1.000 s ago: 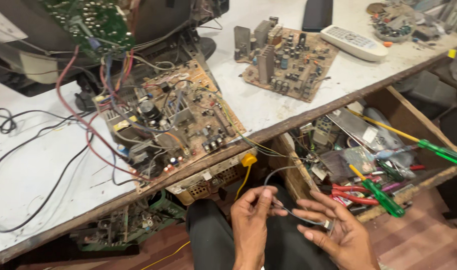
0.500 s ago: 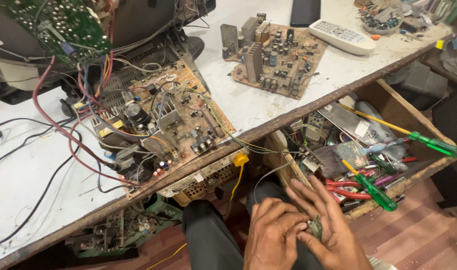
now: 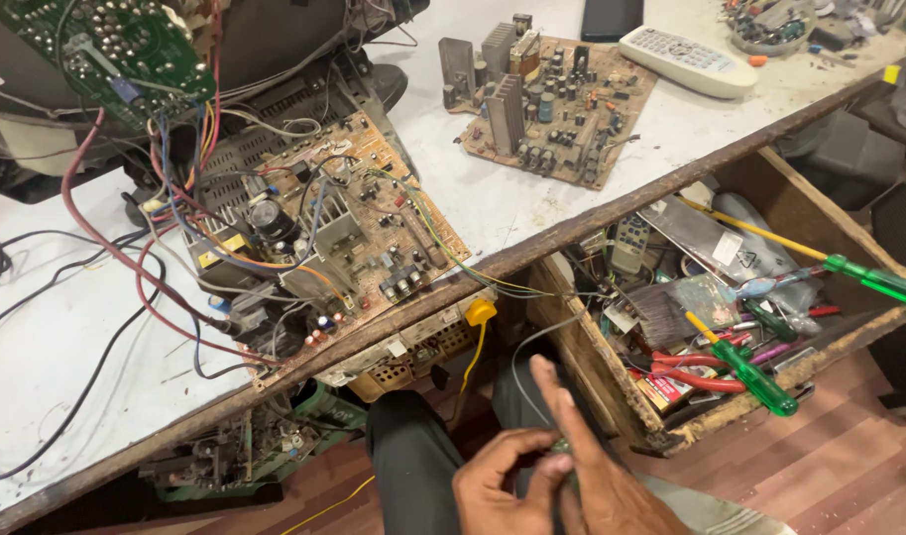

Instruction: The person works on a circuit board removed from a television, using a screwdriver-like hand tool to work on components on the board. They reposition and flip the board on the workbench, handle its attached wires, and finish by holding a small component and working on it with the tool.

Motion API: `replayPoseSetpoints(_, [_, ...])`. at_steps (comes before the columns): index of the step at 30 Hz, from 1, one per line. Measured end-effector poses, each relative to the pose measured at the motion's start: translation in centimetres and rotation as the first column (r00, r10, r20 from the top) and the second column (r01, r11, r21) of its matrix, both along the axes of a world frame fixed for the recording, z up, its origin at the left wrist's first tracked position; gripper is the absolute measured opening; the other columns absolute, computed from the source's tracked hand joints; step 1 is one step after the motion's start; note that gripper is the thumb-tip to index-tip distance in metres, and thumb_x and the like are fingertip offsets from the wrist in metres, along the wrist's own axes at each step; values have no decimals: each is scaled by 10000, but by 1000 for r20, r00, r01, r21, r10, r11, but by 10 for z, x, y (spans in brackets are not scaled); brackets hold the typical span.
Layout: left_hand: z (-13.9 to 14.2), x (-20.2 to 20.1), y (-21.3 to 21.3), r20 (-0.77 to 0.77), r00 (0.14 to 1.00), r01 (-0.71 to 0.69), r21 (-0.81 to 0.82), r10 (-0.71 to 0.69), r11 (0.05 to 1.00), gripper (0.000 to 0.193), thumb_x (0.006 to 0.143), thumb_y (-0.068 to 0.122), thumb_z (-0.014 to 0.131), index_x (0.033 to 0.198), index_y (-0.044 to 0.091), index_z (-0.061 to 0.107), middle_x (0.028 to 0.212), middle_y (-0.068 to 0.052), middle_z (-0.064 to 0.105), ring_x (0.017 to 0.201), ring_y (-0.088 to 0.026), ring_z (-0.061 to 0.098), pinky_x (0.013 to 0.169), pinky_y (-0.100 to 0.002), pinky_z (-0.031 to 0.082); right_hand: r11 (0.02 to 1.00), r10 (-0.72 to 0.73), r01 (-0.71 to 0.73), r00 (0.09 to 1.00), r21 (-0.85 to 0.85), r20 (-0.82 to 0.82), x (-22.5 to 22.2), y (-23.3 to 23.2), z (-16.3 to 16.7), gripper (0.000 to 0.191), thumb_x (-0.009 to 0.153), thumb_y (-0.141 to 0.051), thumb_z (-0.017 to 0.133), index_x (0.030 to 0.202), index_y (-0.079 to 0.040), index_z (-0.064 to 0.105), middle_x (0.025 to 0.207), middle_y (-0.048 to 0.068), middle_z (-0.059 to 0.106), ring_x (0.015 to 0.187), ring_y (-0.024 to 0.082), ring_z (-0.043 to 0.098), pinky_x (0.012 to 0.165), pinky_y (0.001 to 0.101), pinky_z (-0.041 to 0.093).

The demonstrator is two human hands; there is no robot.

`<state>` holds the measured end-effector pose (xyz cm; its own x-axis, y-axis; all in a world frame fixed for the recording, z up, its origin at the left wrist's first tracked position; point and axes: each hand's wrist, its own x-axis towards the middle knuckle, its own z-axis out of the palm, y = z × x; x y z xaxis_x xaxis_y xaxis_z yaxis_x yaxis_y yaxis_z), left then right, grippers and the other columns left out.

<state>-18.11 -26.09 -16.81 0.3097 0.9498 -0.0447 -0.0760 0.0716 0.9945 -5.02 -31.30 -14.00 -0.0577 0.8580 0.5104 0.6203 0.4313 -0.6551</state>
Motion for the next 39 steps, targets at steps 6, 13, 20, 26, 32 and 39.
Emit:
replayPoseSetpoints(6, [-35, -38, 23, 404, 889, 252, -36, -217, 967, 179, 836, -156, 741, 1003, -94, 730, 1070, -163, 730, 923, -184, 732, 818, -298, 602, 911, 253, -386, 802, -146, -542, 8, 3, 13, 995, 878, 12, 713, 1630, -22, 62, 1646, 304, 369, 1542, 400, 374, 1227, 468, 261])
replayPoseSetpoints(13, [-30, -37, 20, 601, 799, 167, -202, -13, 965, 203, 862, -126, 767, 1059, -131, 721, 1076, -159, 676, 892, -181, 680, 713, -273, 526, 994, 27, -61, 938, -89, -345, 7, 14, 0, 379, 849, 38, 758, 1223, -23, 752, 1205, 159, 796, 1113, 240, 789, 932, 327, 612])
replayPoseSetpoints(20, [6, -47, 17, 279, 955, 134, -102, -101, 986, 410, 823, -83, 785, 1227, -71, 713, 1168, -139, 721, 1015, -183, 739, 802, -263, 601, 999, -27, 21, 974, -29, -224, 7, 20, 1, 388, 753, 59, 795, 1132, -22, 773, 906, 60, 733, 793, 132, 750, 665, 232, 599])
replayPoseSetpoints(26, [19, -38, 12, 144, 990, -1, -33, 6, 999, 386, 833, -78, 768, 1216, -87, 726, 1191, -154, 723, 1011, -184, 749, 825, -273, 622, 1000, -17, 13, 988, -27, -154, 6, 25, 8, 379, 745, 43, 807, 1117, -17, 772, 886, 64, 719, 768, 139, 731, 639, 249, 576])
replayPoseSetpoints(32, [20, -32, 7, 232, 973, -42, 79, 23, 996, 296, 824, -139, 759, 1118, -120, 730, 1153, -201, 706, 1032, -217, 761, 865, -321, 658, 997, -77, 80, 985, 13, -156, 4, 21, 5, 255, 760, 39, 787, 1010, -1, 765, 872, 78, 724, 764, 167, 738, 643, 263, 580])
replayPoseSetpoints(39, [24, -30, 8, 202, 979, -43, 59, 31, 997, 299, 790, -168, 737, 1083, -113, 756, 1131, -218, 770, 1050, -240, 781, 862, -321, 685, 982, -106, 112, 993, 155, -49, 4, 18, -3, 157, 814, 10, 759, 962, 41, 715, 1023, 156, 774, 982, 272, 792, 826, 318, 640])
